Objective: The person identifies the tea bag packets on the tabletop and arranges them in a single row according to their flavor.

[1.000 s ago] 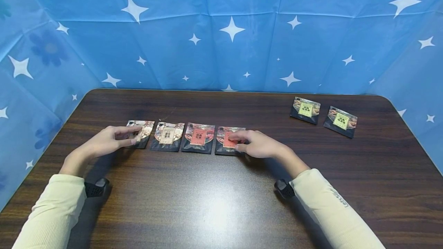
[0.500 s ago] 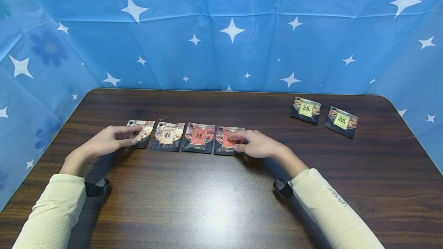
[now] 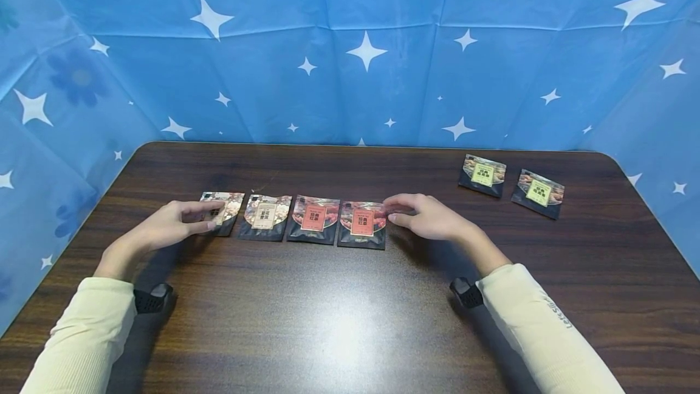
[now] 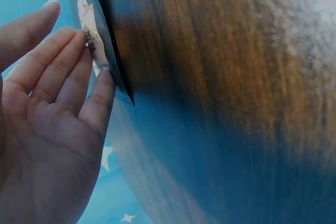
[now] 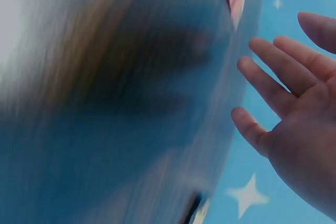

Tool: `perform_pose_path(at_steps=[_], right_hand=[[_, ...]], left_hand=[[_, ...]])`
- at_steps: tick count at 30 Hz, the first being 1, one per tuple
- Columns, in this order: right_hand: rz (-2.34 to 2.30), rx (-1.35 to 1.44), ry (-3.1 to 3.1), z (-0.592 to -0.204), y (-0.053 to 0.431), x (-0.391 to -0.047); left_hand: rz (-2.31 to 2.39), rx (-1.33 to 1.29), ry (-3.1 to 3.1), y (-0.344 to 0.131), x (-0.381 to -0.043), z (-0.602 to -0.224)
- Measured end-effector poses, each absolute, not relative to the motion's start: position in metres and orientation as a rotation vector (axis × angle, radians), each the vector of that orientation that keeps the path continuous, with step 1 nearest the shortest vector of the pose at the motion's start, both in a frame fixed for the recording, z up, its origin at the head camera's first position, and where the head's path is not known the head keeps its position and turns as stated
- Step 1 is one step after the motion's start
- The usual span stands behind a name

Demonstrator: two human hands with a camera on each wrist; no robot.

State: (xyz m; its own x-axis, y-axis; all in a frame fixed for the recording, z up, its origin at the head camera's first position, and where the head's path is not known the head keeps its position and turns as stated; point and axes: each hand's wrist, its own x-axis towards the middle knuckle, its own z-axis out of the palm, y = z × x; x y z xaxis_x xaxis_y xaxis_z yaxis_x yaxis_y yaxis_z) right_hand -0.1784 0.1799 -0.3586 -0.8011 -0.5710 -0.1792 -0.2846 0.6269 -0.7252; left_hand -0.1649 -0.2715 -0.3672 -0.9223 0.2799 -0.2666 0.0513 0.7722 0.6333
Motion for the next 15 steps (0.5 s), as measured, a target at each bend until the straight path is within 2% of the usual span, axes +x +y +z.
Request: perform_pose_path(at_steps=[15], right_hand=[[-0.984,-0.325,2.633,-0.354,0.272,-0.191]], left_hand=[[0.888,0.238,2.627,-0.272,-0.165,-0.367]])
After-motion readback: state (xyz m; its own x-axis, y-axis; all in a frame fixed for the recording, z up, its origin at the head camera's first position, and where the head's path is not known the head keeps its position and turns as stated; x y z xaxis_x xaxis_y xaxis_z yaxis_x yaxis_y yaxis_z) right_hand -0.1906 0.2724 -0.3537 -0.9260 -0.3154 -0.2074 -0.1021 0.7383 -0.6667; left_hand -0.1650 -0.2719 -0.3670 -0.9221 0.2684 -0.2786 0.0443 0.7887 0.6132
